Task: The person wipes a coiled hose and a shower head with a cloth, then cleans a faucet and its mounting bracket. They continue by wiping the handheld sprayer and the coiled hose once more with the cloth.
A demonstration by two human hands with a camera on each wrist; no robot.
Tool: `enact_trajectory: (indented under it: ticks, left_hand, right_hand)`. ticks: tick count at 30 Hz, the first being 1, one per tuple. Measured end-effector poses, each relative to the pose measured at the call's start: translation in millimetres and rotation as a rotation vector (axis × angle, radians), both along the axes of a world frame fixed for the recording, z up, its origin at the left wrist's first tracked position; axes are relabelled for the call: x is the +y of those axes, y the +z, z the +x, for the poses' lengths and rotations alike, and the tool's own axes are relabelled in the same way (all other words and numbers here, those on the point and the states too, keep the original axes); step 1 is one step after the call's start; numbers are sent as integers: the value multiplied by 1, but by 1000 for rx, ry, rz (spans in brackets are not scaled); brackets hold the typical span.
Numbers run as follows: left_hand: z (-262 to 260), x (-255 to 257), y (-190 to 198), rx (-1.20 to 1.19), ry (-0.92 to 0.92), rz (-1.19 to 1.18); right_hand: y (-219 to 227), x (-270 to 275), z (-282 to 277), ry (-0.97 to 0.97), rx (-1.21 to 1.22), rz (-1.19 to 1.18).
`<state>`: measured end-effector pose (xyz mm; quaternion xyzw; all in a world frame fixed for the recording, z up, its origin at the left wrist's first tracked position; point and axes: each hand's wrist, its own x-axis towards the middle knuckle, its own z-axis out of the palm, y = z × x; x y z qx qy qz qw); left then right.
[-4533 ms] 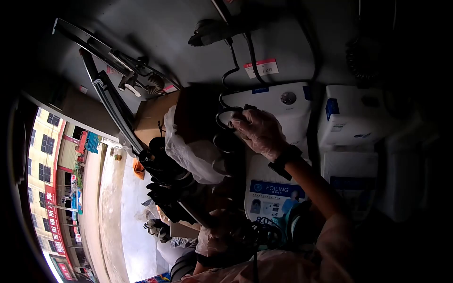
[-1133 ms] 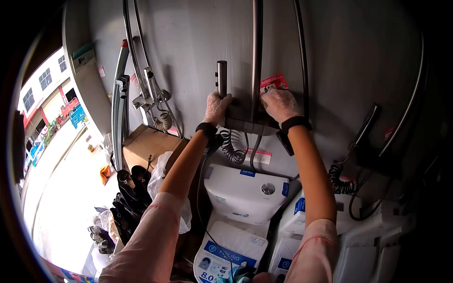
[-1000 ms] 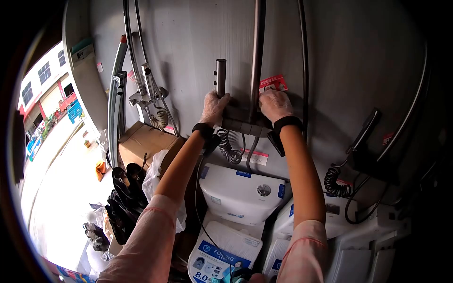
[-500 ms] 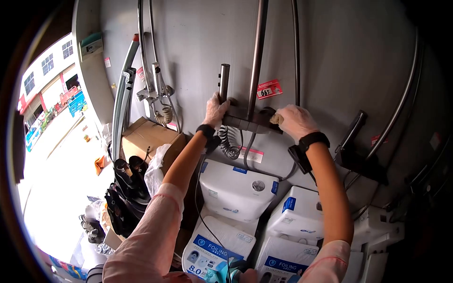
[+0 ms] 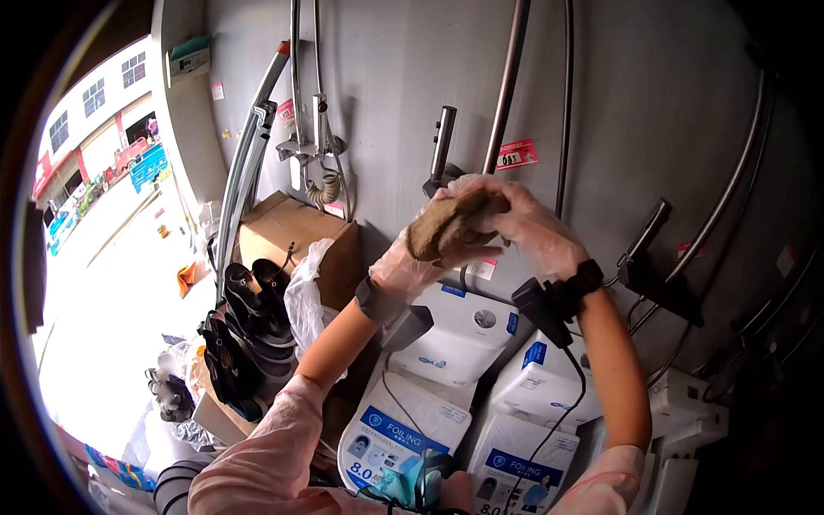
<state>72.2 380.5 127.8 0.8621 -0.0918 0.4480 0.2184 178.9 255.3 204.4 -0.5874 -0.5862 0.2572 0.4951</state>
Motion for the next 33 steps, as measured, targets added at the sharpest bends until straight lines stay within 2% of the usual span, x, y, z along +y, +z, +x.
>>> enact_trajectory:
  ticks: [1,2,3,4,5,7,8,9,10,11,12,13,14,15,16,17,18,19,20,22,24,27,29,31,33]
  left_hand:
    - [-6,-2,2,-4,2,-4]
    - [-12,-6,1,9,-69,-128]
    - [-15,-8,0,22,-142,-251]
    - [-10,-2,-7,31,-60,-288]
    - [-2,3,-18,30,-65,-278]
    - [4,6,-32,-23,-581,-783]
    - [3,7,-31,46,-1084,-1482]
    - [7,11,-37,49,-1085,-1479]
    - [12,17,-45,17,-1055,-1460]
    - [16,25,-53,-13,-1024,-1442]
    - [15,33,-51,-26,-888,-1499]
    - [7,39,-39,-31,-819,-1386]
    - [23,69,-55,-185,-799,-1329]
    - [36,103,-53,-248,-803,-1159]
    - [29,105,-39,-372,-463,-1187]
    - [38,138,-45,-409,-337,-1112]
    - [44,155,-40,-401,-286,-1141]
    - [55,187,-44,-294,-323,-1118]
    - [65,202,-43,-236,-322,-1132]
    - [81,210,-38,-184,-323,-1147]
    - [101,216,-30,16,-252,-953]
    - [124,230,-29,134,-233,-816]
    - [122,220,-21,175,-223,-756]
    - [124,234,-19,417,50,-388]
    - [125,239,-13,496,36,-259]
  right_hand:
    - [-2,6,-2,82,-181,102]
    - [0,6,-3,49,-312,84]
    - [-2,8,-2,51,-316,84]
    - [-7,12,3,-11,-492,120]
    - [-13,17,9,-80,-666,159]
    - [-28,30,22,-127,-606,121]
    - [-38,36,28,-97,-542,177]
    - [-47,42,34,-64,-478,231]
    - [-52,45,38,-119,-763,274]
    - [-59,48,43,-99,-827,250]
    - [-68,51,48,-139,-828,252]
    - [-73,53,51,-181,-827,252]
    - [-76,52,58,-185,-820,256]
    - [-74,47,63,-290,-933,263]
    - [-75,43,70,-394,-1044,267]
    - [-83,42,81,-396,-1036,268]
    - [-94,43,94,-450,-1037,219]
    - [-105,45,107,-504,-1039,171]
    - [-119,47,116,-543,-1153,183]
    - [-131,50,120,-583,-1205,202]
    - [-136,55,124,-616,-1238,220]
    - [-134,52,126,-587,-1243,207]
    - [-136,54,126,-581,-1211,186]
    - [-137,56,125,-605,-1200,197]
    - [-138,57,123,-625,-1201,241]
